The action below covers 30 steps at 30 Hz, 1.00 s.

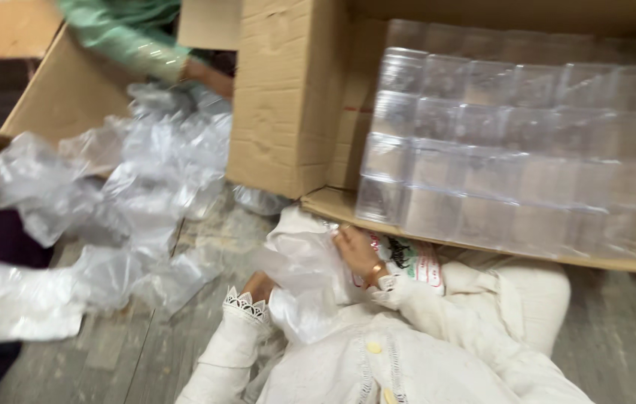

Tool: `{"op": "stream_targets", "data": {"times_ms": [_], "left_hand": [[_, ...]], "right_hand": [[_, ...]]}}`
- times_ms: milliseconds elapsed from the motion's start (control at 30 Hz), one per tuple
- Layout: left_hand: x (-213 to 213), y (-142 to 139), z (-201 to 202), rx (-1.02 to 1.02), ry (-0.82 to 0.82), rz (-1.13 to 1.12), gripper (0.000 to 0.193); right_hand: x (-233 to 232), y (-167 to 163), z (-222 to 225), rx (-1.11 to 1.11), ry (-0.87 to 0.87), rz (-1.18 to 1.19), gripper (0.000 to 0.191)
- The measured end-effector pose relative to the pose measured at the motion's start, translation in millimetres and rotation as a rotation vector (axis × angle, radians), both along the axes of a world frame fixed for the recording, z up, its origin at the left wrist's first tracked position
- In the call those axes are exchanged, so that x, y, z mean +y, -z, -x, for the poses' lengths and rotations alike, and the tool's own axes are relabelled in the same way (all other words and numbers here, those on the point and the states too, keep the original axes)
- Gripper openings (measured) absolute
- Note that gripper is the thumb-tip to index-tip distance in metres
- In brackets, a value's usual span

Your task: The person sits on the floor and packs clear plastic boxes into thin plastic bags one at a time, twisting the bag closed and placing each bagged box into a large cardboard box in front of them. Other people nearby handle piles of plastic bags and boxes.

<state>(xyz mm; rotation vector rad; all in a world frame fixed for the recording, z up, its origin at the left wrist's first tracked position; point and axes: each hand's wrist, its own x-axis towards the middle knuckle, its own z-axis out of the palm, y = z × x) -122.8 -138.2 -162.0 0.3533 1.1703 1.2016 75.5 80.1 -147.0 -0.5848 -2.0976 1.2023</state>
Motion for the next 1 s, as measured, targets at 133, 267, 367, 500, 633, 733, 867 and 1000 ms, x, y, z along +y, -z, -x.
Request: {"op": "stream_targets", "data": {"times_ms": [133, 267, 367, 500, 633, 733, 867, 1000], "left_hand": [[9, 5, -36, -0.024, 0.089, 0.08, 0.059], [35, -18, -13, 0.059, -0.202, 0.188, 0.064], [52, -53, 74, 0.205, -0.612, 0.204, 0.068], [75, -108, 197, 0.409, -0.832, 0.181, 0.073], [110, -157, 242, 0.858, -0.811, 0.23, 0.072], [130, -176, 207, 1.225, -0.795, -0.002, 0.054], [133, -185, 86, 0.806, -0.556, -0.501, 0.053], [131, -183, -2, 1.049, -0.62, -0.988, 0.059]], "right_hand": [[-18, -39, 12, -0.162, -0.163, 0.238, 0.02], [-20, -59, 32, -0.312, -0.242, -0.01, 0.022], [-4, -66, 20, -0.358, -0.264, -0.044, 0.023], [9, -72, -6, -0.32, -0.22, 0.103, 0.023], [10, -92, -8, -0.394, -0.175, 0.101, 0.022], [12, -123, 0, -0.327, -0.133, 0.052, 0.025], [13, -165, 19, 0.155, -0.16, -0.247, 0.056], [8, -180, 29, 0.023, -0.333, 0.17, 0.07]]}}
